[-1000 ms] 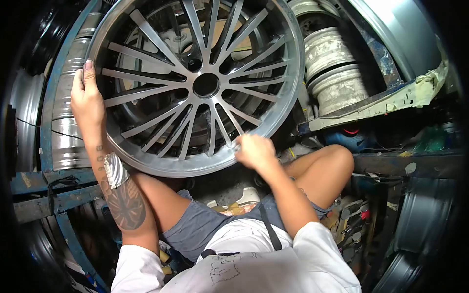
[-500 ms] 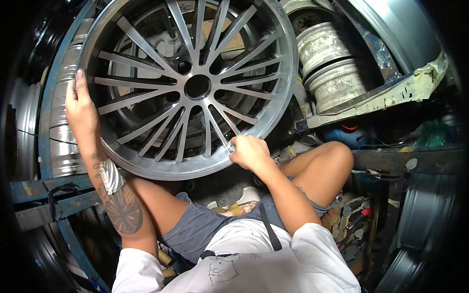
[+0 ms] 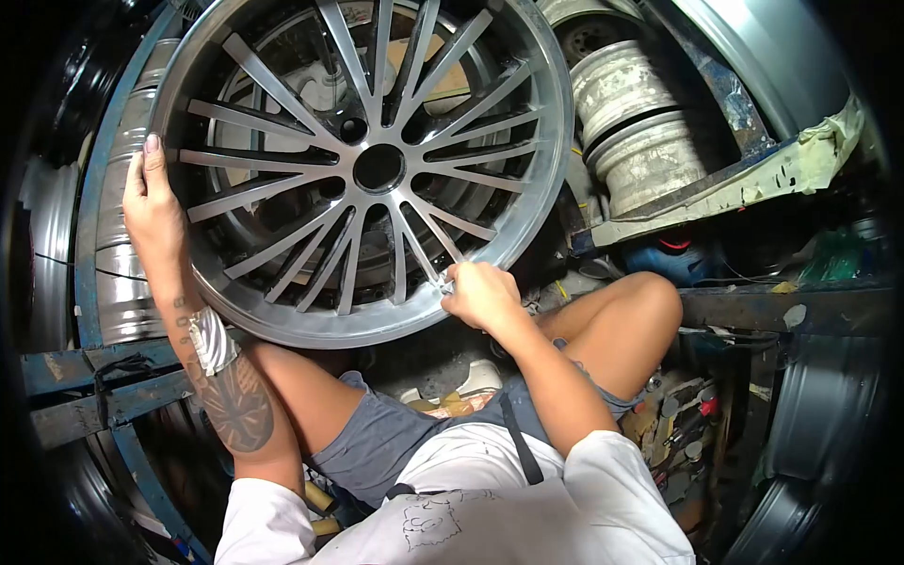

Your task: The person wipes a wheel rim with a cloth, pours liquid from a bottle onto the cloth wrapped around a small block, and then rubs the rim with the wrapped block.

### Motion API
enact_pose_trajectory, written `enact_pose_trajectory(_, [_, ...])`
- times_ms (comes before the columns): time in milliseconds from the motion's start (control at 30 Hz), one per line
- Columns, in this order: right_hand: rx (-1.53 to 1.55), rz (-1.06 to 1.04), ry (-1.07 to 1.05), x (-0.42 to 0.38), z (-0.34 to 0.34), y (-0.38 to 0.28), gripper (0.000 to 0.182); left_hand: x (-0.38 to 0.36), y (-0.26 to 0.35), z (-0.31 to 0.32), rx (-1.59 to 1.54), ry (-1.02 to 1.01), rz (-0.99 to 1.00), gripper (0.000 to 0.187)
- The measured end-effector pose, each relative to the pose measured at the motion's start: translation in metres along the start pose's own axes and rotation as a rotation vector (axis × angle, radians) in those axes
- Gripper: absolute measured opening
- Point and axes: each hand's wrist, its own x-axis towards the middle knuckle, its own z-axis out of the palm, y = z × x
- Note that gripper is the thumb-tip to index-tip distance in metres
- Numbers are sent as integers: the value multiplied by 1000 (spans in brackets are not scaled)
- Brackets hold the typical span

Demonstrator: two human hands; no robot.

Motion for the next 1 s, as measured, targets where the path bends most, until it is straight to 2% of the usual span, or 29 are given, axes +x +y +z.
enact_pose_trajectory(67, [45,29,-33,4,-9,9,47,1,3,-2,-2,-11,-25,76])
enact_pose_trajectory(100, [35,48,-26,4,-19,10,46,0,11,-6,-45,-82,-23,79])
enact_pose_trajectory(200, [-6,68,37,1,-4,5,44,0,2,-3,25,-5,17,78])
enact_pose_trajectory(267, [-33,59,29,-9,7,-10,44,0,0,-5,-16,-26,-11,77])
enact_pose_trajectory(400, [110,113,-15,0,-16,10,44,-4,10,-7,-20,-46,-10,77])
enact_pose_trajectory(467, [40,113,161,-6,14,4,39,-4,5,-5,-2,-28,9,76])
enact_pose_trajectory(533, [16,126,80,-12,13,-12,40,-10,17,-5,85,7,7,69])
enact_pose_trajectory(600, [59,117,105,-5,3,11,41,-15,32,-7,138,-17,-23,65])
enact_pose_trajectory(667, [143,175,10,-2,-12,14,40,-10,17,-5,109,52,88,60])
enact_pose_trajectory(733, [58,93,44,-7,0,7,42,-9,17,0,98,93,159,60])
enact_pose_trajectory(767, [45,59,41,-6,4,6,42,-11,26,-5,90,8,36,62])
enact_pose_trajectory(867, [3,49,-4,0,-14,8,39,-7,15,-1,13,58,16,65])
enact_pose_trajectory(933, [-57,38,70,0,-6,3,37,-3,9,0,3,73,37,66])
enact_pose_trajectory(1000, [-68,-4,23,-1,6,-1,35,-5,7,1,0,45,22,65])
